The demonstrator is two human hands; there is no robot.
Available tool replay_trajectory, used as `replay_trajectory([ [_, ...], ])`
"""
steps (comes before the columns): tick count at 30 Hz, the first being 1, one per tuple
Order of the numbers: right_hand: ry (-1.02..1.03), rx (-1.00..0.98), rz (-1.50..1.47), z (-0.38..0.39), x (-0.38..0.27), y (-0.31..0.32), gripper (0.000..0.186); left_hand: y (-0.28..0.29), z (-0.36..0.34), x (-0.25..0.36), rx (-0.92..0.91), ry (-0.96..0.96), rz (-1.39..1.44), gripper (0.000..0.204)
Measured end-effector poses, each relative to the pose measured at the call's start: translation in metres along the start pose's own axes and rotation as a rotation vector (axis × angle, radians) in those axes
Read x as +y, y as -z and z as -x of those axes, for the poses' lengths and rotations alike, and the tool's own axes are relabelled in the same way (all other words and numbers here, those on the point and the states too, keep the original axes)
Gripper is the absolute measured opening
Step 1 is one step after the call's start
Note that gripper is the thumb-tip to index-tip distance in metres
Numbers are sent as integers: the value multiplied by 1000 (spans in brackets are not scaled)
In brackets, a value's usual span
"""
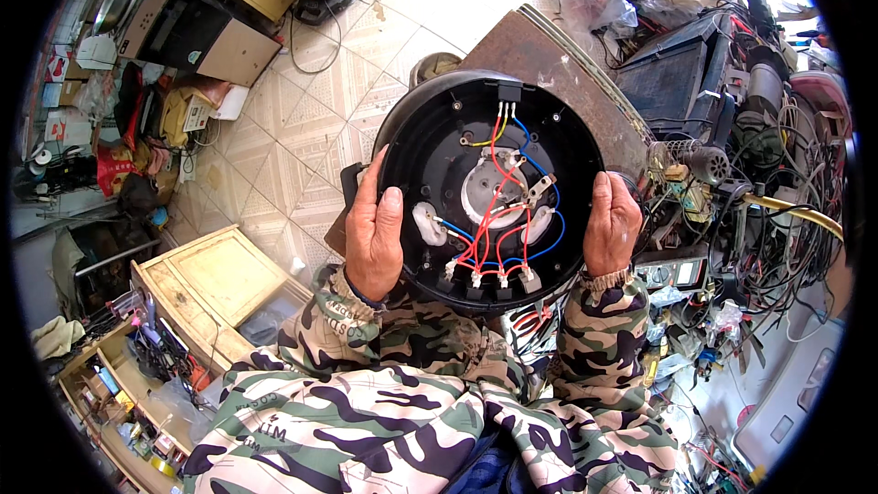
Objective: The person holds a circular electronic component, likely a speaker or motor, and manipulates its internal wiring. They use pliers to adjust connections and inspect the assembly throughout the clip.
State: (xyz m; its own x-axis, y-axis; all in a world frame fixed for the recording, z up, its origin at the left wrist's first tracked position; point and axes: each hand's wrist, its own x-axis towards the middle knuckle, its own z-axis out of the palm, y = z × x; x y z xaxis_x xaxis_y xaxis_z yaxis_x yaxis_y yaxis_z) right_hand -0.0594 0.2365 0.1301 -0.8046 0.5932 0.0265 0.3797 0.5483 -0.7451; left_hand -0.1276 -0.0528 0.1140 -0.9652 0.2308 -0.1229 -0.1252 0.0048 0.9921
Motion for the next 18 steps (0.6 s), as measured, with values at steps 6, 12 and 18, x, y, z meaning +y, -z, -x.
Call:
replay_trajectory([
  [6, -41, -6, -72, 1, 7, -4, 33, -1, 0, 5, 7, 33, -23, 56],
  [12, -58, -24, -67, -1, 1, 0, 33, 0, 1, 8, 12, 50, -53, 56],
  [18, -1, 42, -33, -2, 5, -2, 27, -1, -1, 2, 42, -26, -32, 53],
])
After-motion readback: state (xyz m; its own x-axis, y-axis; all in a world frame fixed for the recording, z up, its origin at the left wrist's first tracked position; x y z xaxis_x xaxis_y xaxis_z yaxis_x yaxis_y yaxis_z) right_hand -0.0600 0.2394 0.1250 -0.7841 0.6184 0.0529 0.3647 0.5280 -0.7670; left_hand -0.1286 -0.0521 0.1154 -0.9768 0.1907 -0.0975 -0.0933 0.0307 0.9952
